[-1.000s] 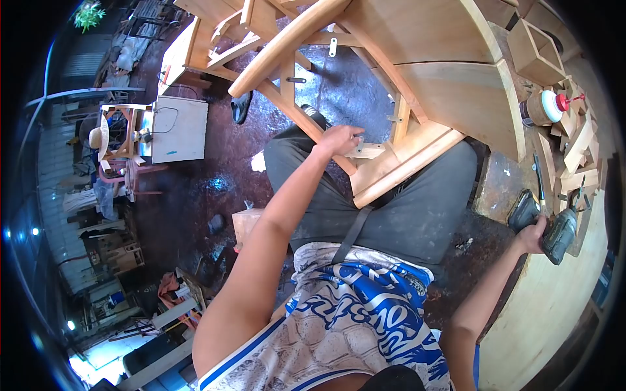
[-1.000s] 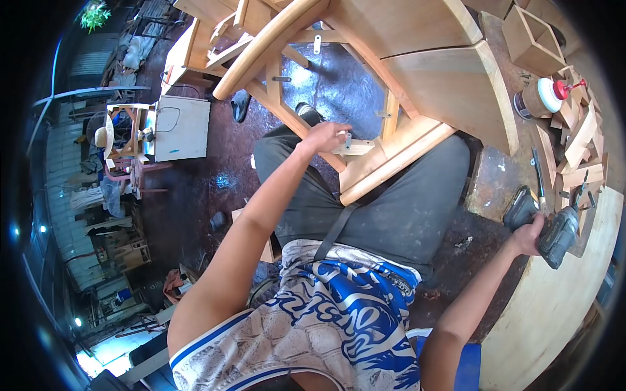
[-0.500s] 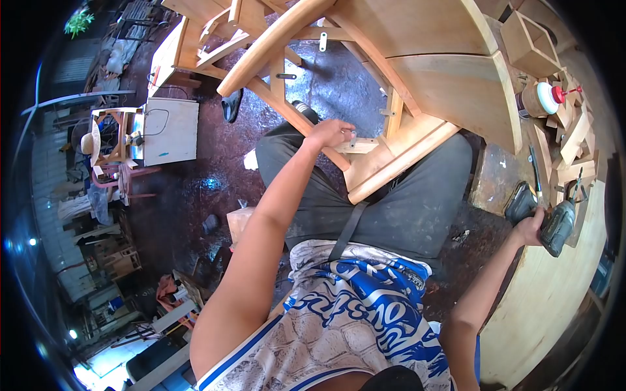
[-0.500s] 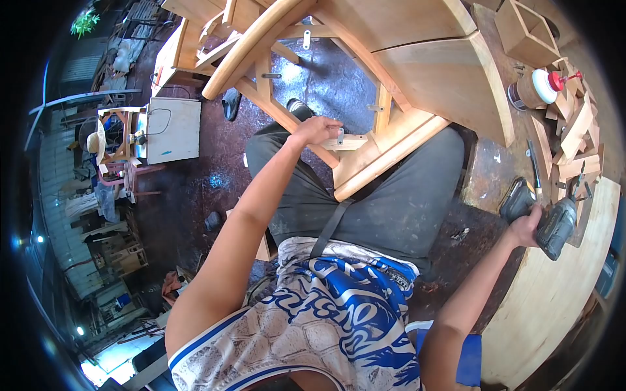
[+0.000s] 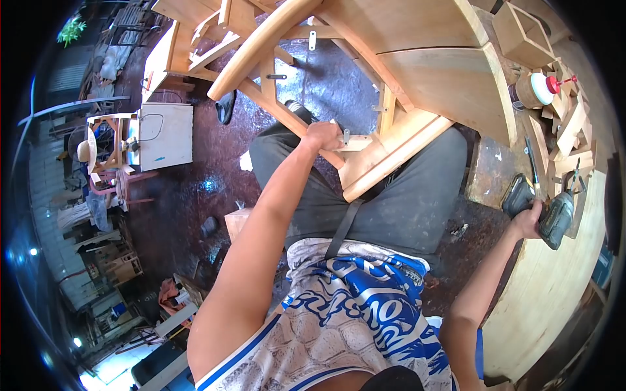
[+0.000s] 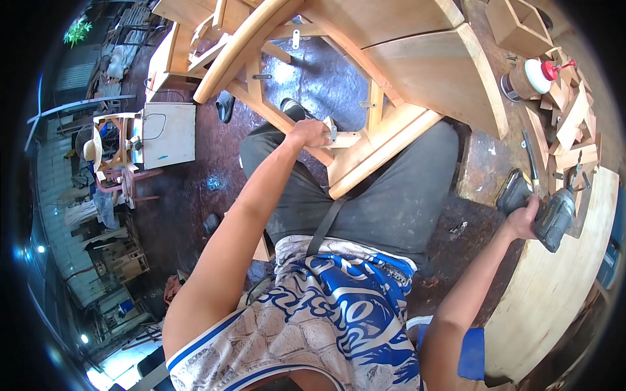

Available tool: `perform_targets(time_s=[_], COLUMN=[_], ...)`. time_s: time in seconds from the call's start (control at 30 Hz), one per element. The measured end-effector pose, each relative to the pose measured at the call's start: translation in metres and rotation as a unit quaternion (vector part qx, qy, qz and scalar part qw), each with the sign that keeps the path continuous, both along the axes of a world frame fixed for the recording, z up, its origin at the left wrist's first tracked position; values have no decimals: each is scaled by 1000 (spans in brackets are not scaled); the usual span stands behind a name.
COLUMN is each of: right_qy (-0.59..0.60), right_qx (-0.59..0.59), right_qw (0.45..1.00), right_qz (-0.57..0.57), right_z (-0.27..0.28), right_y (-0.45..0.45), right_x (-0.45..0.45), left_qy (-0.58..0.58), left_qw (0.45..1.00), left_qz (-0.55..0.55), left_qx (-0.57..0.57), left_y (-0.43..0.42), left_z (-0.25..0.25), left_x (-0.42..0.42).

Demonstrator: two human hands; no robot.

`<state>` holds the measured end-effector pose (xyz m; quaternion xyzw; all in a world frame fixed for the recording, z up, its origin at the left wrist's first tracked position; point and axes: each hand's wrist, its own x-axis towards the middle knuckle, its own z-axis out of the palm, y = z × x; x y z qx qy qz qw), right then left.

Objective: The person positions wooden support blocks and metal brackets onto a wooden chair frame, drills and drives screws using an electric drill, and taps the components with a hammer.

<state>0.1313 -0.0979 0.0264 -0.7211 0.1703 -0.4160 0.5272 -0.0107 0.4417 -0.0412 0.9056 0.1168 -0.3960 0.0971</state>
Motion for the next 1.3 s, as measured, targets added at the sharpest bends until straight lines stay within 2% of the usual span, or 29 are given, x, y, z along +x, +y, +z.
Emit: perform_targets(time_s=[0.17, 0.3, 0.77, 0.93, 1.0, 1.07, 1.2, 1.3], right_qy=[21, 49, 7, 7, -4, 24, 3, 43], right_qx=[3, -7, -1, -18, -31, -21, -49, -43], right_qw=[1000, 999, 1000, 1000, 999, 999, 999, 998], right_qz=[-2, 4, -3, -5, -5, -9, -13, -18], right_z=[-10, -17, -3, 3, 3, -1, 4, -8], right_y=[-10, -18, -1, 2, 4, -2, 1, -9], right_x=[4, 4, 3, 2, 2, 3, 3, 7], left_qy=[20, 9, -11, -27, -43, -106, -76, -88], left_qw=[999, 1000, 1000, 994, 996, 988, 993, 983], left_qz=[-17, 7, 16, -75, -64, -68, -83, -130], left_qx=[27, -6, 17, 78, 54, 88, 45, 97], left_y=[-2, 0, -9, 3, 13, 20, 26, 24], left_z=[-1, -1, 5, 7, 9, 9, 18, 9], left_x=[1, 1, -4, -8, -15, -20, -32, -33])
